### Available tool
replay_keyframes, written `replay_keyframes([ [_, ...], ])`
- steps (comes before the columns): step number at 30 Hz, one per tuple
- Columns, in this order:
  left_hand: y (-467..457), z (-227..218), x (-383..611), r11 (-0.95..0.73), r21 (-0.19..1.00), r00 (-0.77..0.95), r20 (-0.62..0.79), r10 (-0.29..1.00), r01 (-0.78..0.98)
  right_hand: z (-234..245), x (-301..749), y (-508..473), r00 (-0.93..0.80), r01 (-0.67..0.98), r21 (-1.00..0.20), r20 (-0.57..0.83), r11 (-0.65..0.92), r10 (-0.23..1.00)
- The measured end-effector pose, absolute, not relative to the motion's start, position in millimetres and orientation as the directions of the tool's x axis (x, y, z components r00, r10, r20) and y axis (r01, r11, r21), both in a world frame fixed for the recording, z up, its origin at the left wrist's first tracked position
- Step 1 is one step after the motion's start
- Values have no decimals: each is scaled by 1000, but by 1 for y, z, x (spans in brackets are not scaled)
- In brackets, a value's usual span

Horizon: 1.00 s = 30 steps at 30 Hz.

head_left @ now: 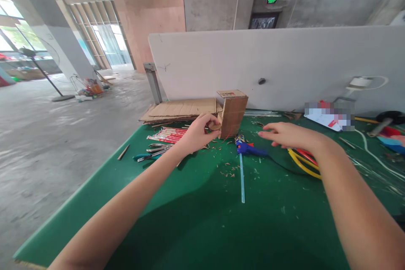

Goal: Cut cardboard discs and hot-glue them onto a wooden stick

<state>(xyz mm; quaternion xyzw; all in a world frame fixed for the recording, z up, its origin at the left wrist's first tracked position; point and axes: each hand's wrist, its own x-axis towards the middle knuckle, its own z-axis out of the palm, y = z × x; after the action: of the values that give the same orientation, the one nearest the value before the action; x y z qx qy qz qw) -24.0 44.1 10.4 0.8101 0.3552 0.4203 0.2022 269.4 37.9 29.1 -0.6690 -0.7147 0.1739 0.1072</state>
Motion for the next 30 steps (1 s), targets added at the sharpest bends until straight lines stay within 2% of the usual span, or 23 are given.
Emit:
replay_keyframes([
  [2, 44, 8, -22, -579, 777, 394, 465, 793, 249, 33, 248, 31, -247, 881, -439, -110, 175, 963],
  [4, 44, 7, -21, -491, 865, 399, 417, 817, 101, 36, 226, 23, -354, 833, -467, -39, 296, 934],
  [7, 43, 5, -20, -431, 902, 403, 402, 822, -20, 38, 195, 14, -445, 762, -456, 147, 460, 883],
  [10, 43, 4, -20, -425, 904, 456, 395, 798, -39, 37, 176, 7, -481, 702, -446, 279, 556, 831],
  [16, 44, 2, -19, -434, 901, 468, 395, 790, -29, 36, 173, 6, -477, 751, -287, 386, 594, 790],
  [20, 45, 4, -20, -417, 908, 483, 383, 787, -41, 38, 177, 7, -499, 721, -306, 393, 622, 772],
  [24, 45, 8, -21, -373, 927, 472, 346, 811, -39, 42, 180, 6, -503, 727, -337, 332, 598, 798],
  [30, 39, 15, -22, -438, 899, 469, 385, 795, 5, 51, 188, 3, -460, 751, -407, 242, 520, 854],
])
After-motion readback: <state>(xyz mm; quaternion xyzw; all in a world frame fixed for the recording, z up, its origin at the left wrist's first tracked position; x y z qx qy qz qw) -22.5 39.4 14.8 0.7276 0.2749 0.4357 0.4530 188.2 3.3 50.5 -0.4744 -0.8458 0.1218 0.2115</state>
